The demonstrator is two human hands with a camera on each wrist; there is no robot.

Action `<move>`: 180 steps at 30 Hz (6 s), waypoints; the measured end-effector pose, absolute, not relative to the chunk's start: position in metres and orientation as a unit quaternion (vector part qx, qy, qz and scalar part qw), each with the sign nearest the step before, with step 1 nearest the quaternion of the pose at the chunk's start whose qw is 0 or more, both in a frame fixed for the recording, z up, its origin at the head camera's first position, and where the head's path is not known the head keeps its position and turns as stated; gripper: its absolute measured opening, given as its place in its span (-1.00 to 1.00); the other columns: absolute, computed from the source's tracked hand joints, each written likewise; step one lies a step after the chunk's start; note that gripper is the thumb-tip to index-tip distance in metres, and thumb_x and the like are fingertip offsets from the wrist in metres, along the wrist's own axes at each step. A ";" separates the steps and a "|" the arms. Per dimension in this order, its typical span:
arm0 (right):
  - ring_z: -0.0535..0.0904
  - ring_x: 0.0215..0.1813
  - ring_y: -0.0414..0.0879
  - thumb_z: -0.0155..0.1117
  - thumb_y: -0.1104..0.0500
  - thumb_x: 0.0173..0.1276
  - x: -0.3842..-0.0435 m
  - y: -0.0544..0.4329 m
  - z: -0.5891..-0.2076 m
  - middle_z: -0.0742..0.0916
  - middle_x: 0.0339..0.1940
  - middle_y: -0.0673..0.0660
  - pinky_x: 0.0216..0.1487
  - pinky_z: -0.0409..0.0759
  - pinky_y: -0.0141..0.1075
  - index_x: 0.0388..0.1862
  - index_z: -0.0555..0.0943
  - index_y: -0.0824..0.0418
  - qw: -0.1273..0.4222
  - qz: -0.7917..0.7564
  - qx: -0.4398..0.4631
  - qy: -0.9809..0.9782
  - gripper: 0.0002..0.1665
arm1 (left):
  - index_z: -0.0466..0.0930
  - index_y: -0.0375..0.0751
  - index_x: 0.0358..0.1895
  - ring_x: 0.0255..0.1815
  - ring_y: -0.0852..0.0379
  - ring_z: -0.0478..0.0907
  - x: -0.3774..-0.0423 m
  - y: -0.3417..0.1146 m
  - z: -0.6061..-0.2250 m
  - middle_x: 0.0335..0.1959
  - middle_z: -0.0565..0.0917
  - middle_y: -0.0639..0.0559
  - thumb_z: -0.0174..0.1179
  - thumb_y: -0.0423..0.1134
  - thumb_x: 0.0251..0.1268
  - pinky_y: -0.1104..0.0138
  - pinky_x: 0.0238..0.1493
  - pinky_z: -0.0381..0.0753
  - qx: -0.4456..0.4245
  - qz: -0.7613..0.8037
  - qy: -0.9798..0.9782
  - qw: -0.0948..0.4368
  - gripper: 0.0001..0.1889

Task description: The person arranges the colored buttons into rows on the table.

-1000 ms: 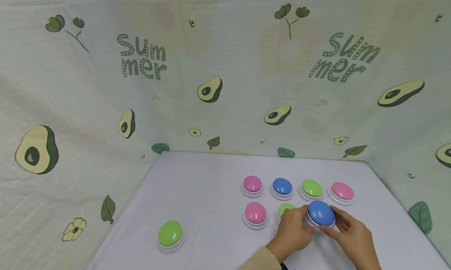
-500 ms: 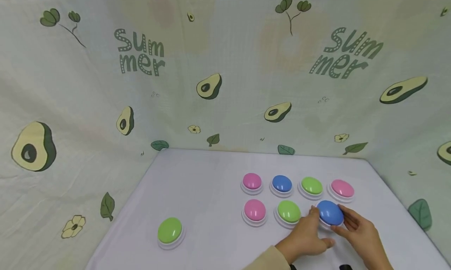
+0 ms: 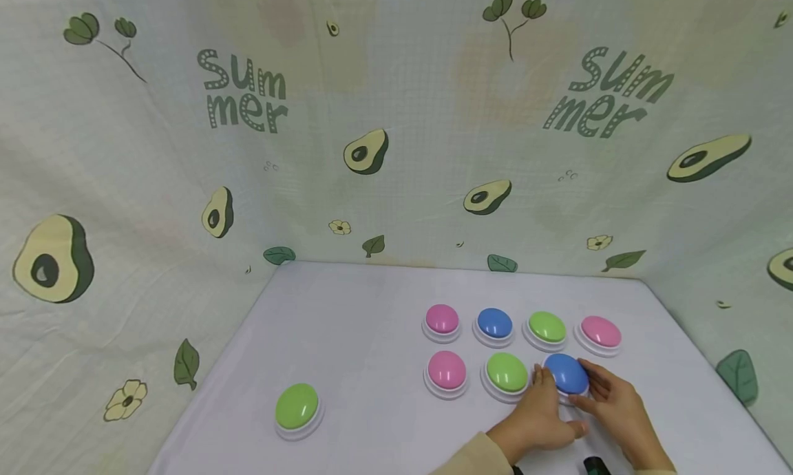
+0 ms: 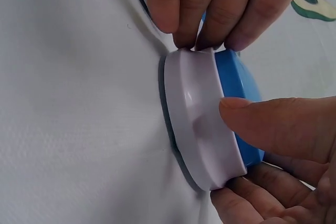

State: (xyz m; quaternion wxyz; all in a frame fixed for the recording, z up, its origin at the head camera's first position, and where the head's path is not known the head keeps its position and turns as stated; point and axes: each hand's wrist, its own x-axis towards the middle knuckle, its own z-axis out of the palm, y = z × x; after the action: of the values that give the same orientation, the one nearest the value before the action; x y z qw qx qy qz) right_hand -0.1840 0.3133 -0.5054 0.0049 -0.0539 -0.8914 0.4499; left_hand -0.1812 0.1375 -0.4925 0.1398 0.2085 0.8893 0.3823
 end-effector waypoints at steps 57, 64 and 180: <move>0.73 0.18 0.16 0.70 0.33 0.05 -0.179 0.082 -0.478 0.79 0.13 0.24 0.20 0.67 0.12 0.20 0.69 0.39 0.206 0.432 0.207 -0.853 -0.32 | 0.55 -0.42 0.32 0.09 -0.23 0.70 -0.145 -0.085 -0.477 0.22 0.69 -0.25 0.42 -0.23 0.38 -0.05 0.08 0.72 0.152 0.439 0.866 -0.187 -0.46; 0.66 0.30 0.16 0.63 0.21 0.22 -0.183 0.019 -0.474 0.74 0.25 0.24 0.33 0.60 0.04 0.29 0.63 0.38 0.111 0.426 0.271 -0.856 -0.33 | 0.57 -0.36 0.32 0.22 -0.27 0.65 -0.128 -0.149 -0.475 0.24 0.69 -0.21 0.51 -0.15 0.29 -0.19 0.19 0.62 0.067 0.389 0.896 -0.201 -0.39; 0.62 0.31 0.32 0.68 0.25 0.15 -0.167 0.196 -0.468 0.66 0.31 0.42 0.16 0.68 -0.16 0.35 0.59 0.41 0.121 0.516 0.082 -0.844 -0.22 | 0.63 -0.52 0.22 0.24 -0.03 0.67 -0.192 0.005 -0.477 0.18 0.72 -0.28 0.63 -0.44 -0.01 0.26 0.26 0.64 0.181 0.533 0.821 -0.099 -0.36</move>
State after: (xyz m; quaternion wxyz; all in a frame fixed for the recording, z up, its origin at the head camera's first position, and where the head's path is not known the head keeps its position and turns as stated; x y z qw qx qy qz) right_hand -0.1669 0.1959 -0.4683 0.1214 0.0815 -0.8442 0.5158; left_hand -0.1916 0.0054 -0.4774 -0.0991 0.1807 0.8206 0.5330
